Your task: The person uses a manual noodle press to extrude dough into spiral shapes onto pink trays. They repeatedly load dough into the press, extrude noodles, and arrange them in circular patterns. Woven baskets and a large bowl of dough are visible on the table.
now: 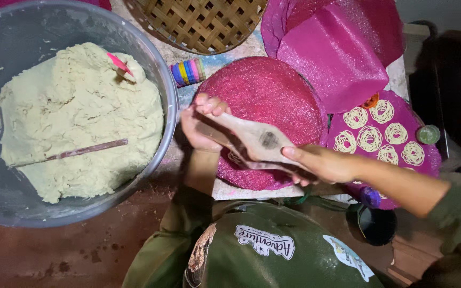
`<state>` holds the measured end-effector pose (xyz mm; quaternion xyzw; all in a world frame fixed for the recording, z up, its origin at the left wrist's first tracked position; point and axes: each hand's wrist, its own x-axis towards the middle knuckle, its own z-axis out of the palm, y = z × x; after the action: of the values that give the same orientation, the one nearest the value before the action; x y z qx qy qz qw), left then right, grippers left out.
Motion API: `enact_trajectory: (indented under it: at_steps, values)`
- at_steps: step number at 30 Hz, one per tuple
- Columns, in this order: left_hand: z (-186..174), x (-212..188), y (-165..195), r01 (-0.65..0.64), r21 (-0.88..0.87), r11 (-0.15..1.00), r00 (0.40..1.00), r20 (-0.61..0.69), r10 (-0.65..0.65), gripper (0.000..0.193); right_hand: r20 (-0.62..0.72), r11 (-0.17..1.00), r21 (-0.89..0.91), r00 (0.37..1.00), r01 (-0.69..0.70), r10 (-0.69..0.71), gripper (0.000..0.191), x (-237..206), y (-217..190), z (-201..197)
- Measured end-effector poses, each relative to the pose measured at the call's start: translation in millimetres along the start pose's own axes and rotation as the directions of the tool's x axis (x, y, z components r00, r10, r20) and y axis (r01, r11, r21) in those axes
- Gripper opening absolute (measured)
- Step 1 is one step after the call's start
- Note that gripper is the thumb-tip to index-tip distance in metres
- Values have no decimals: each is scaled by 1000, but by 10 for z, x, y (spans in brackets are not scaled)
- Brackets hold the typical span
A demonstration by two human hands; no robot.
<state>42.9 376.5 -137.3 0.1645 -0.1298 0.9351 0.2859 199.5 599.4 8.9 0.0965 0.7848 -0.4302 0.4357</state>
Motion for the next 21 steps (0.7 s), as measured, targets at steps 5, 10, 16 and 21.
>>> enact_trajectory:
  at_steps: [5,10,16,21]
  values:
    - [8,273,-30,-14,47,999,1000,28,13,27,-176,1000,0,984,5,-5,85,-19,-48,-142]
    - [141,198,211,40,81,996,997,60,-45,24,-116,994,-42,988,99,-104,90,30,-152,53]
    - [214,190,-146,-13,63,998,1000,-4,13,23,-149,996,-25,985,-86,82,81,-163,-154,-121]
    - [306,481,-106,7,118,993,1000,6,-8,28,-262,999,-17,964,35,-38,72,-91,-132,-177]
